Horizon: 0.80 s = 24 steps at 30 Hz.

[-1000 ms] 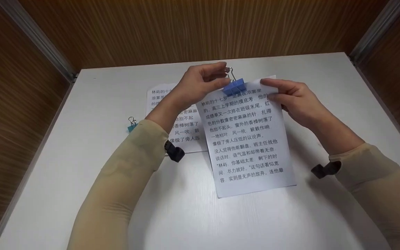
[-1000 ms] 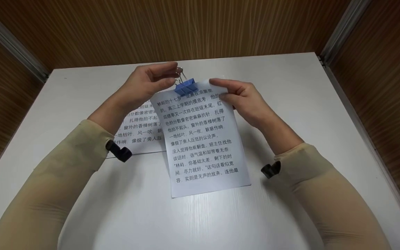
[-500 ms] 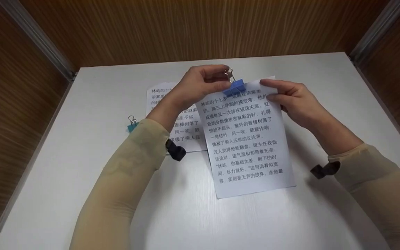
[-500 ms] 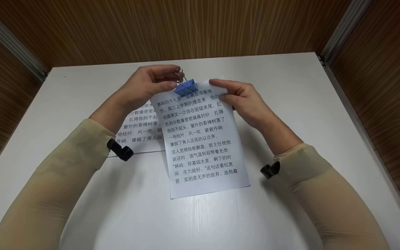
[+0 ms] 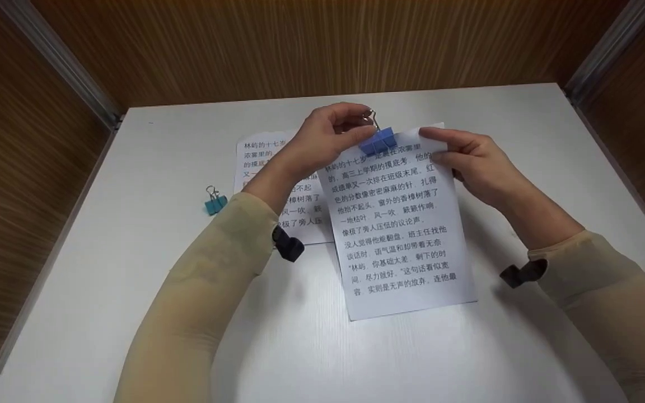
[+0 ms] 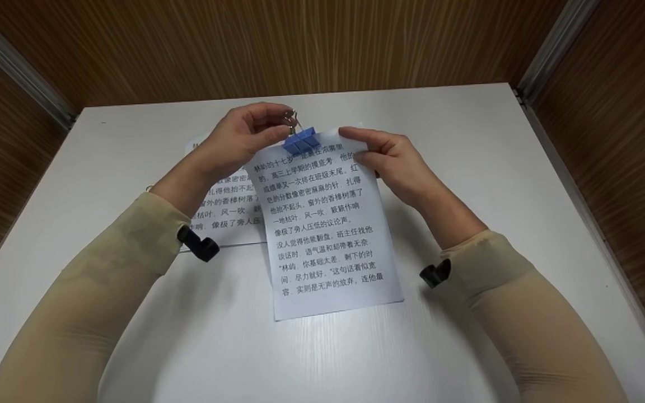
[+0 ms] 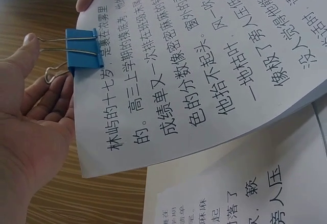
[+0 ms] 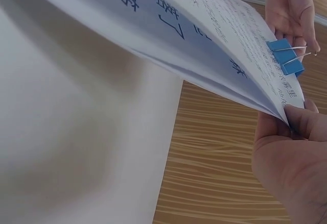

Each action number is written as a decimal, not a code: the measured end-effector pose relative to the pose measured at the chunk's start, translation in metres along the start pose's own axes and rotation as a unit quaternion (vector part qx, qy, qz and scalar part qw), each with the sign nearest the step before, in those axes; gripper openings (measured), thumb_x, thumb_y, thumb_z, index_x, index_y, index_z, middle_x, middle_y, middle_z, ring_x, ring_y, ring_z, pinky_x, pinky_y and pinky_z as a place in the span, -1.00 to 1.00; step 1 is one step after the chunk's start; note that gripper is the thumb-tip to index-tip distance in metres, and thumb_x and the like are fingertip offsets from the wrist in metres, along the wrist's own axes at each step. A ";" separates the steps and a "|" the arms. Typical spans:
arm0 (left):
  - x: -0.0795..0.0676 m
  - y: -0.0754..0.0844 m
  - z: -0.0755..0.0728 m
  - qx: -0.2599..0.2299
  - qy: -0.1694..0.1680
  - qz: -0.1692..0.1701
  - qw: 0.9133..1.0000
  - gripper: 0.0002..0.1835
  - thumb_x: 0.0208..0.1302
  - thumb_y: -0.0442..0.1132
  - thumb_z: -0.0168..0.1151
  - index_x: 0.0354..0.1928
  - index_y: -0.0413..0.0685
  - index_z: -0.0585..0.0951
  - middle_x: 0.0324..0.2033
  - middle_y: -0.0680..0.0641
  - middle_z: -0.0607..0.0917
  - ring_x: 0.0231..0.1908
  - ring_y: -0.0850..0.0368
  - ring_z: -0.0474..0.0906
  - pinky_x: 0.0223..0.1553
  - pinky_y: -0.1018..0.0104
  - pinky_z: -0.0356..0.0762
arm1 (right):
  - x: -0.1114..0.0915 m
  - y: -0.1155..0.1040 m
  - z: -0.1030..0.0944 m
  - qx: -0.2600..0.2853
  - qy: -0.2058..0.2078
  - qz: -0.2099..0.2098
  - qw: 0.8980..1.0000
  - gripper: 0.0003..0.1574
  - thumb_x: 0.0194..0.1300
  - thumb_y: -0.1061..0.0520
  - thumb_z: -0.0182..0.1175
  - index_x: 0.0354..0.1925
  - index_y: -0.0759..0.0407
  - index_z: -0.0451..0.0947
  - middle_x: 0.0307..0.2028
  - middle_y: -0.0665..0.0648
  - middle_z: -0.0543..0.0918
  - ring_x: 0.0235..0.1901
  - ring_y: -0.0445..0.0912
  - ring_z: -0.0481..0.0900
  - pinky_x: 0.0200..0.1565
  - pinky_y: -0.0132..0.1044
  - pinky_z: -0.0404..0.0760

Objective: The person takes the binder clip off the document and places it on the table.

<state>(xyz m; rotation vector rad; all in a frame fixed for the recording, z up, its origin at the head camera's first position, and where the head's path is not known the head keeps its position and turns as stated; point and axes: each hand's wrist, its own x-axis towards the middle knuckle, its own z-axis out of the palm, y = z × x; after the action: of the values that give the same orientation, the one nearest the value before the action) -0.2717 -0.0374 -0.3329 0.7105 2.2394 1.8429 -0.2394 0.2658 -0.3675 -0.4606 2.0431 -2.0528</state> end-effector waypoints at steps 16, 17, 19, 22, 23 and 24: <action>-0.007 0.014 -0.018 -0.017 0.094 0.035 0.995 -0.58 0.52 -0.24 0.33 0.33 -0.21 0.59 0.06 -0.08 0.72 0.10 0.12 0.64 0.21 0.37 0.57 | 0.005 0.006 -0.003 -0.016 -0.004 0.009 1.000 -0.40 0.57 0.38 0.12 0.47 0.14 0.51 0.32 0.26 0.61 0.11 0.01 0.73 -0.05 -0.32 0.75; -0.009 0.015 -0.022 -0.016 0.097 0.031 0.995 -0.58 0.53 -0.23 0.33 0.33 -0.19 0.59 0.07 -0.07 0.71 0.11 0.13 0.63 0.22 0.38 0.56 | 0.005 0.006 -0.004 -0.014 -0.002 0.011 1.000 -0.40 0.57 0.38 0.12 0.48 0.14 0.51 0.33 0.26 0.59 0.11 0.00 0.73 -0.05 -0.32 0.74; -0.016 0.016 -0.032 -0.012 0.098 0.025 0.995 -0.56 0.54 -0.20 0.31 0.36 -0.17 0.58 0.09 -0.06 0.69 0.14 0.14 0.61 0.24 0.40 0.54 | 0.005 0.007 -0.006 -0.008 0.005 0.013 1.000 -0.40 0.57 0.37 0.13 0.48 0.14 0.50 0.36 0.27 0.55 0.13 0.00 0.71 -0.04 -0.33 0.74; -0.028 0.015 -0.049 -0.009 0.097 0.018 0.995 -0.54 0.57 -0.17 0.28 0.39 -0.16 0.55 0.13 -0.08 0.65 0.18 0.12 0.58 0.27 0.38 0.52 | 0.006 0.009 -0.011 -0.001 0.019 0.018 1.000 -0.39 0.56 0.37 0.14 0.49 0.13 0.50 0.39 0.27 0.51 0.15 0.00 0.69 -0.03 -0.34 0.74; -0.033 0.014 -0.055 -0.009 0.098 0.016 0.995 -0.54 0.57 -0.17 0.27 0.39 -0.17 0.55 0.14 -0.09 0.64 0.19 0.10 0.58 0.28 0.37 0.51 | 0.007 0.009 -0.013 -0.001 0.024 0.019 1.000 -0.39 0.56 0.37 0.14 0.49 0.13 0.50 0.39 0.28 0.50 0.15 0.00 0.69 -0.03 -0.35 0.74; -0.038 0.014 -0.061 -0.012 0.099 0.016 0.995 -0.54 0.58 -0.17 0.26 0.39 -0.18 0.54 0.15 -0.11 0.64 0.20 0.08 0.58 0.29 0.35 0.51 | 0.007 0.010 -0.015 -0.002 0.029 0.020 0.999 -0.39 0.56 0.37 0.14 0.49 0.13 0.50 0.39 0.28 0.50 0.15 -0.01 0.69 -0.03 -0.35 0.74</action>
<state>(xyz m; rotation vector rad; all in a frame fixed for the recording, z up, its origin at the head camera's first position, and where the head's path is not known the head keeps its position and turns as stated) -0.2601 -0.1068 -0.3124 0.5863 2.3304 2.0339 -0.2524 0.2773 -0.3768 -0.3619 2.0717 -2.0628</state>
